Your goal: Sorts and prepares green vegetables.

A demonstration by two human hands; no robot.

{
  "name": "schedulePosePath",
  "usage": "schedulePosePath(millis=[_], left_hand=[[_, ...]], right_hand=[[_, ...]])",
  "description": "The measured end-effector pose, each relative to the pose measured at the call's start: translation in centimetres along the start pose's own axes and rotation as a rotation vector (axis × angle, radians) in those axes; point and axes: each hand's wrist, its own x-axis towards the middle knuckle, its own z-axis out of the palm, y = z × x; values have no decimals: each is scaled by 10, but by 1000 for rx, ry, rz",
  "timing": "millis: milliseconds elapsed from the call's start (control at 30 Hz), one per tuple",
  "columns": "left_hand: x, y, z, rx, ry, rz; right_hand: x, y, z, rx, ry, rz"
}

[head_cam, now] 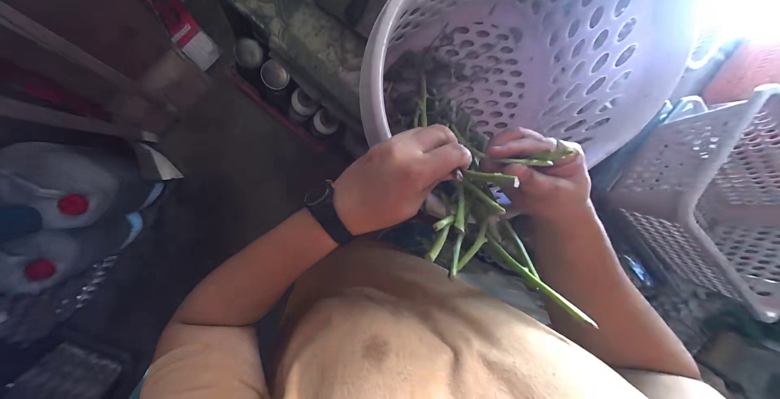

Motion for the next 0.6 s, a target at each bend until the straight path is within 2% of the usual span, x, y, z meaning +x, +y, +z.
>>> schedulePosePath(millis=[200,300,433,567,600], left_hand=[[1,-1,-3,-26,-24,8],[1,-1,-5,-53,-12,-5],[2,3,-5,-82,-4,-86],[0,1,-1,-133,107,-101],[0,0,1,-147,142,-100]], right_hand=[[7,-2,6,31,11,-14],[19,-15,6,22,149,-87],[29,-54,-12,60,369,-216],[32,-97,-24,128,646,-335],[33,-104,-20,76,647,-334]])
